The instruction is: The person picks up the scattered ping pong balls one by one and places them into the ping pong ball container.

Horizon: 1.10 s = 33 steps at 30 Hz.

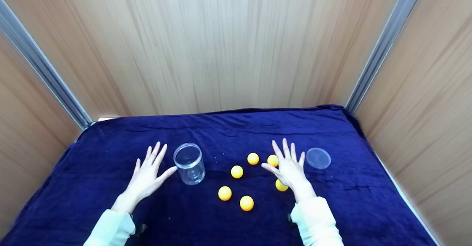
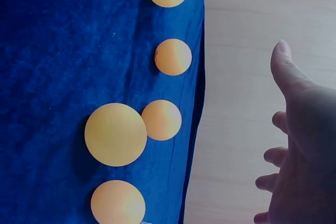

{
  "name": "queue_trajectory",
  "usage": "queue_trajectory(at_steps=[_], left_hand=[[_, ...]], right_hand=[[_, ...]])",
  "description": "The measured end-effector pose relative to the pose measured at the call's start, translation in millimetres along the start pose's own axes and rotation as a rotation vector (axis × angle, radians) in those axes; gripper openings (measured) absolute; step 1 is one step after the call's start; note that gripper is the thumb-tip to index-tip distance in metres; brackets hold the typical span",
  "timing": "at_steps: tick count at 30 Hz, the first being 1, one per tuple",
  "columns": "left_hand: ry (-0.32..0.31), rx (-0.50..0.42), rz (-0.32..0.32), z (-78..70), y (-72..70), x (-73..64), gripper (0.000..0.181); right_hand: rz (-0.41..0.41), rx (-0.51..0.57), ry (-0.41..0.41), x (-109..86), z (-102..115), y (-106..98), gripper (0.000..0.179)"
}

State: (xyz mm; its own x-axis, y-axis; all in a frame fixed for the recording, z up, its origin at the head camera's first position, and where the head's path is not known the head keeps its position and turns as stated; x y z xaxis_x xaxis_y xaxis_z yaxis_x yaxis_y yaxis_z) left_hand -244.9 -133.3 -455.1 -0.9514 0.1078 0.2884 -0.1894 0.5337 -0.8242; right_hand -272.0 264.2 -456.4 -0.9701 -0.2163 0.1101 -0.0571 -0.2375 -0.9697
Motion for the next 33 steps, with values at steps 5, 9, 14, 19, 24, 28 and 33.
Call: queue_trajectory(at_steps=[5,9,14,19,24,28,33], left_hand=[[0.011,-0.012,-0.025,-0.6,-0.2,-0.3,0.08],[0.031,-0.035,-0.062,-1.5,-0.8,-1.1,0.079],[0.074,-0.059,-0.123,-2.7,-0.1,-2.5,0.078],[0.14,-0.083,-0.202,-3.9,3.6,-4.6,0.076],[0.198,-0.136,-0.272,-3.6,8.7,-6.7,0.076],[0.215,-0.193,-0.291,-3.4,14.2,-8.0,0.079],[0.208,-0.316,-0.311,0.2,23.5,-8.8,0.083]], right_hand=[[-0.013,-0.006,-0.007,0.3,1,-2,0.079],[-0.029,-0.001,-0.018,0.2,3,-4,0.079],[-0.046,0.004,-0.024,-1.7,5,-4,0.078],[-0.077,0.014,-0.038,-5.2,8,-5,0.075],[-0.114,0.032,-0.049,-8.5,10,-5,0.073],[-0.139,0.061,-0.046,-11.8,11,-3,0.072],[-0.205,0.109,-0.054,-16.0,13,-1,0.067]])
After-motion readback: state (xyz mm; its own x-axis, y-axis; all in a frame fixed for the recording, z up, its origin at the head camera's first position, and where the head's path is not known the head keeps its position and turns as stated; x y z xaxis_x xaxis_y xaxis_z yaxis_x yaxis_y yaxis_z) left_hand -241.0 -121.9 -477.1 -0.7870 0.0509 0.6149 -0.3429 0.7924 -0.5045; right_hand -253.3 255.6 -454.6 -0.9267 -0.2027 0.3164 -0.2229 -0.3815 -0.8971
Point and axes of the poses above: each hand's wrist, its own x-axis towards the middle knuckle, its own y-axis out of the palm, z = x × y, the point moved 3 cm from there along x, towards the middle knuckle, and after that the axes turned 8 degrees about -x, right-handed, at the moved point
